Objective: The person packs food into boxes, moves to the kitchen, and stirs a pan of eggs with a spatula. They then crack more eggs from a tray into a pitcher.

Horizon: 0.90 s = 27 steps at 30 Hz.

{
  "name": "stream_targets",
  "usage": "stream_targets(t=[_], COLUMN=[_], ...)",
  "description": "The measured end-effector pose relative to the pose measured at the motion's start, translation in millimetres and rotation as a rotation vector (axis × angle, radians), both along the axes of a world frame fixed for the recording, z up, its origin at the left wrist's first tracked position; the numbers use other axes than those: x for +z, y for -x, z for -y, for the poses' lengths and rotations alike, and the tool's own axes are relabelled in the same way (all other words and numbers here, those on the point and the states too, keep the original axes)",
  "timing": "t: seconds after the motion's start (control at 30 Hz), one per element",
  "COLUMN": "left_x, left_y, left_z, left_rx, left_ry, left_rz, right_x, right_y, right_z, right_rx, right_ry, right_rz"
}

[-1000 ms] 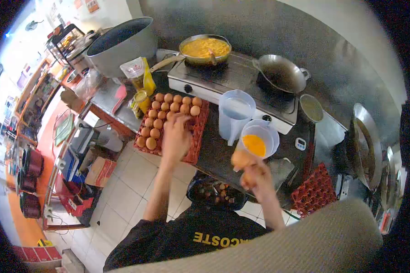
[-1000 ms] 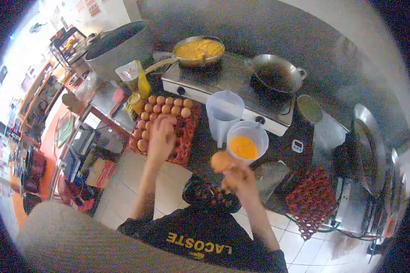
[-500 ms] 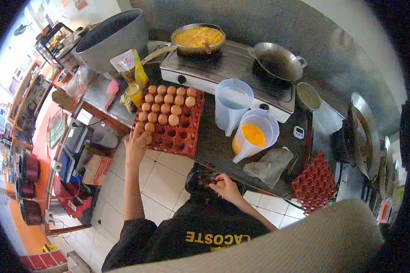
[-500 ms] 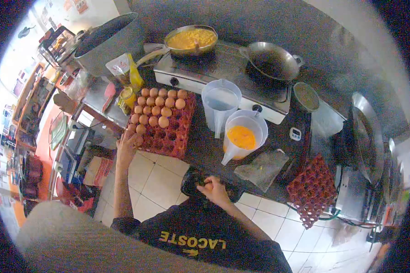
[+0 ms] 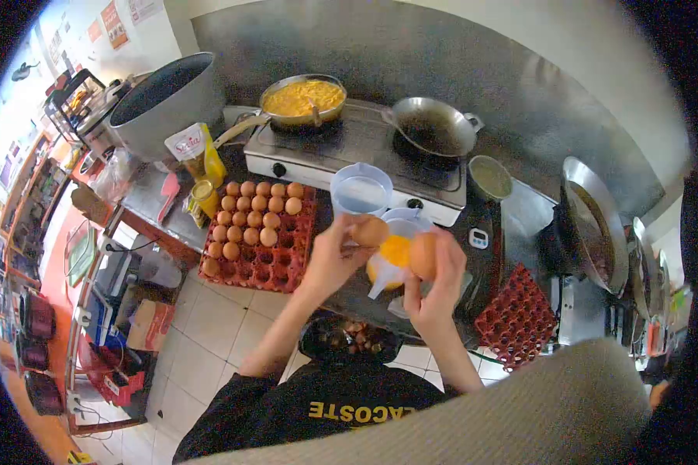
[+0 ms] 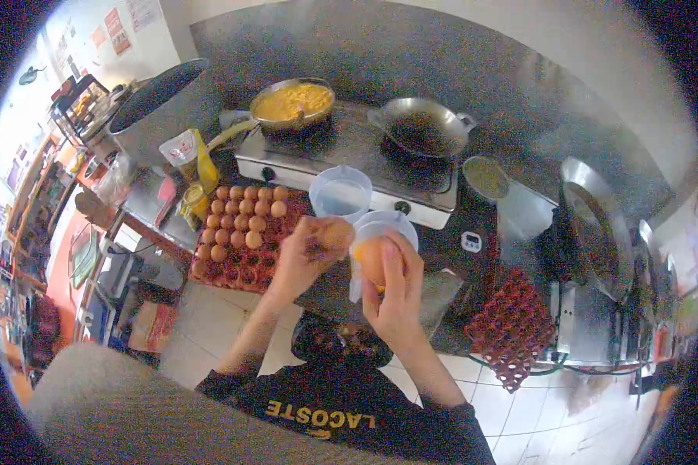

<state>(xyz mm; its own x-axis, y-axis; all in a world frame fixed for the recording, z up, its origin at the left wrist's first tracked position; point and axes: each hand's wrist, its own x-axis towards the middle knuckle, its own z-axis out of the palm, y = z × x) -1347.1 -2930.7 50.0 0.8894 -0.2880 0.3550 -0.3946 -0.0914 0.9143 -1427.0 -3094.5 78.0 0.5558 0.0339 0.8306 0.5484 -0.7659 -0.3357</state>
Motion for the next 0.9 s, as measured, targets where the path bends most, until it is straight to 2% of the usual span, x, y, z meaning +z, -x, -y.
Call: stream_targets(t=[0.03, 0.1, 0.13, 0.23, 0.37, 0.4, 0.5, 0.6, 0.7, 0.8, 0.9], left_x=[12.4, 7.4, 6.9, 3.3, -17.2, -18.2, -13.6, -7.9, -8.9, -9.8, -19.3], left_y=[3.8, 2.3, 1.2, -1.1, -15.8, -17.2, -26.4, -33.6, -33.4, -35.3, -36.9], left_z=[11.9, 32.8, 37.9, 48.2, 53.4, 53.5, 48.6, 48.1, 49.8, 46.4, 48.2], left_rx=[0.004, -0.048, -0.056, -0.074, -0.109, -0.123, -0.085, -0.202, -0.214, -0.202, -0.147], left_ry=[-0.079, 0.008, -0.008, -0.033, 0.044, 0.072, -0.11, -0.05, -0.039, -0.115, -0.147], left_rz=[0.068, -0.005, 0.018, 0.045, -0.043, -0.074, 0.323, 0.427, 0.267, 0.223, 0.299], right_x=[-1.1, -10.2, -11.2, -21.2, -28.0, -33.4, -41.6, -60.5, -56.8, -60.5, -70.1], right_y=[-3.6, -13.1, -14.1, -26.1, -27.2, -30.4, -36.2, -44.8, -46.4, -53.8, -61.3], right_z=[4.9, 13.1, 14.0, 17.3, 24.2, 28.2, 45.8, 50.6, 49.7, 56.3, 65.9], right_rx=[-0.004, -0.015, -0.088, -0.118, 0.035, 0.136, 0.36, 0.346, 0.359, 0.3, 0.273], right_ry=[0.004, 0.011, 0.108, 0.057, -0.457, -0.587, -0.902, -0.867, -0.979, -0.846, -0.615], right_rz=[0.065, 0.194, 0.029, -0.191, -0.234, -0.225, -0.608, -0.691, -0.815, -0.72, -0.683])
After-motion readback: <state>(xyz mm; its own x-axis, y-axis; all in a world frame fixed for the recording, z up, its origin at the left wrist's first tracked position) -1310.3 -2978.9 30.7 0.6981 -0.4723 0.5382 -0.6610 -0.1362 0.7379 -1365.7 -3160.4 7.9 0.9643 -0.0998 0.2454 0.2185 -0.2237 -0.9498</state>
